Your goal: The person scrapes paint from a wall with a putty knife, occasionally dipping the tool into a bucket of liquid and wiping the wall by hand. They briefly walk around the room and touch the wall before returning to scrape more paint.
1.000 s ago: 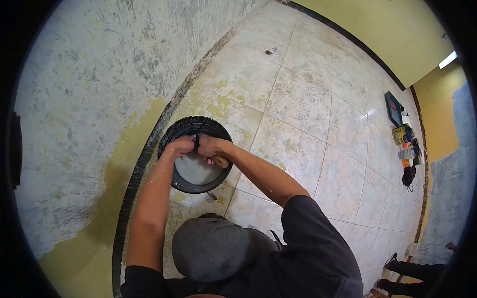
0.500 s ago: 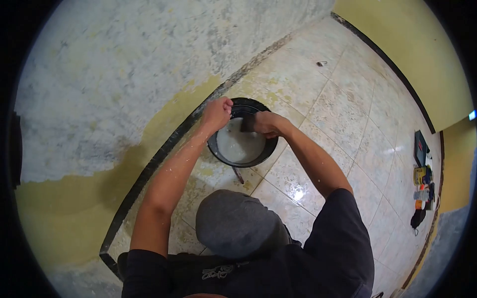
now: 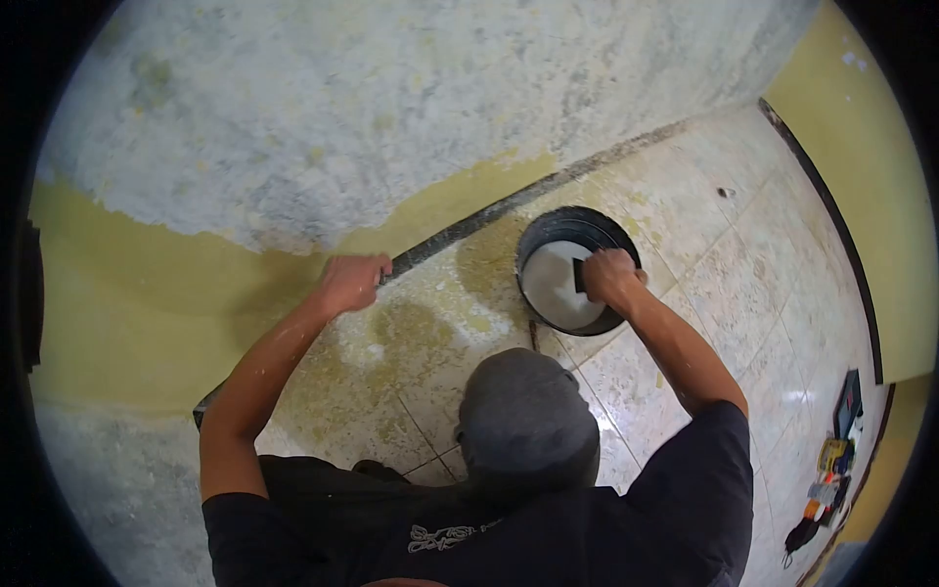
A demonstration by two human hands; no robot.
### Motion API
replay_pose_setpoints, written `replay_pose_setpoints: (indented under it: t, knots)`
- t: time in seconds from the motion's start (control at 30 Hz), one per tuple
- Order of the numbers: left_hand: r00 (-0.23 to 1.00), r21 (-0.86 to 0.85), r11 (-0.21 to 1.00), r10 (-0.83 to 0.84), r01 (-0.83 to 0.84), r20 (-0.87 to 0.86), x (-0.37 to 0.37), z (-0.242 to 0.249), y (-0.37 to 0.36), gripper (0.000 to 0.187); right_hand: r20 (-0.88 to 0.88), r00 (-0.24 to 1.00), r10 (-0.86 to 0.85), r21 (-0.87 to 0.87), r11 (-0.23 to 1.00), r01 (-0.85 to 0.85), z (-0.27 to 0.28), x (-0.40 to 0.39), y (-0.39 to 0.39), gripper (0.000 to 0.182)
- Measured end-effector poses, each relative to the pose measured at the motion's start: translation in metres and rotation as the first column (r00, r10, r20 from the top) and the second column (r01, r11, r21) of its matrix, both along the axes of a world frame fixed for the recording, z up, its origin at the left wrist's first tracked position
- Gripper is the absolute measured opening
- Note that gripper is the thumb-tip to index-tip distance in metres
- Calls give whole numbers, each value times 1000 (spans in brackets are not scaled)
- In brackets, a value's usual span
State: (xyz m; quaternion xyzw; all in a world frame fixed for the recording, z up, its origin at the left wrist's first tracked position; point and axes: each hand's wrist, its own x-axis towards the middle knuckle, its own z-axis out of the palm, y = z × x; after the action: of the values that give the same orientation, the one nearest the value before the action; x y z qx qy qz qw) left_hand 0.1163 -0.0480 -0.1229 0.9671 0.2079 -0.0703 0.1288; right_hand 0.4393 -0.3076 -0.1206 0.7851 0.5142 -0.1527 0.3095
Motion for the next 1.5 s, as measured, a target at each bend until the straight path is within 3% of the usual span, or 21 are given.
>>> replay_pose_setpoints:
  t: [0.1, 0.17, 0.27, 0.43, 0.5, 0.53, 0.6, 0.67, 0.8, 0.87, 0.9, 0.97, 1.0, 1.03, 1.07, 1.13, 1.17, 1.2, 1.23, 1.4, 1.5]
  knots:
    - [988, 73, 997, -4, 16, -156, -70, -39, 10, 37, 17, 1000, 0, -38, 999, 1, 25, -14, 0, 21]
    - [937, -373, 902, 85, -217, -338, -116, -79, 25, 47, 12, 998, 58, -1, 998, -58, 28, -15, 7, 20]
    - [761, -244, 945, 7, -217, -648, -159, -101, 32, 53, 88, 990, 111, -43, 993, -107, 37, -16, 27, 22]
    - [657, -453, 527, 307, -720, -689, -222, -16, 15, 60, 128, 985, 113, -105, 990, -99, 37, -11, 54, 26]
    - [590, 187, 945, 315, -268, -743, -246, -15, 11, 49, 164, 978, 132, -146, 983, -108, 36, -5, 65, 26]
    - [580, 187, 936, 334, -299, -743, -258, -29, 17, 49, 173, 971, 167, -208, 969, -130, 32, 3, 66, 21]
    - [764, -323, 785, 275, -529, -584, -283, -60, 45, 39, 192, 955, 226, -249, 952, -176, 37, 0, 80, 17]
    - [747, -258, 780, 361, -569, -558, -295, -1, 34, 36, 211, 977, -35, -226, 971, 83, 60, -17, 87, 16]
    - [747, -177, 760, 518, -625, -416, -347, 51, 31, 40, 131, 983, 129, -222, 970, -97, 52, 34, 79, 23]
    - [455, -581, 225, 843, -782, -286, -397, 51, 11, 19, -13, 981, 195, -289, 938, -191, 28, 58, 56, 21]
    - [468, -586, 362, 883, -725, -33, -426, 48, -13, 24, -50, 994, 96, -168, 980, -103, -2, 82, 31, 22]
    - [-5, -598, -41, 998, -800, -61, -440, 129, -88, 27, -288, 954, -85, 5, 996, 91, 63, 21, 1, 32]
    - [-3, -278, 10, 999, -961, 45, -469, 99, -126, 40, -149, 949, -277, -227, 944, 240, 57, 26, -22, 40]
    - [-152, -225, -130, 985, -966, 84, -471, 129, -176, 51, -527, 669, -524, -214, 843, 493, 109, 10, -52, 27]
    - [-69, -45, -84, 960, -995, -273, -491, 138, -220, 56, -746, 183, -641, -365, 623, 692, 174, -16, -78, 17]
    - [-167, -45, -271, 706, -961, -688, -502, 179, -329, 82, -634, 406, -658, -376, 722, 581, 231, -37, -94, 17]
    - [195, -281, -30, 650, -959, -735, -522, 149, -400, 67, -557, 574, -601, -359, 797, 486, 260, -42, -99, 17]
    - [-158, -280, -691, 498, -666, -853, -488, 244, -429, 56, -506, 671, -542, -358, 840, 408, 284, -47, -101, 17]
    - [-147, -295, -744, 464, -600, -873, -475, 278, -477, 55, -474, 737, -483, -358, 870, 340, 310, -48, -101, 17]
    - [-255, -302, -734, 541, -608, -801, -421, 390, -614, 55, -402, 878, -260, -362, 926, 108, 407, -41, -74, 18]
    - [-197, -374, -490, 775, -788, -601, -397, 403, -648, 55, -366, 923, -120, -375, 927, -28, 441, -36, -37, 20]
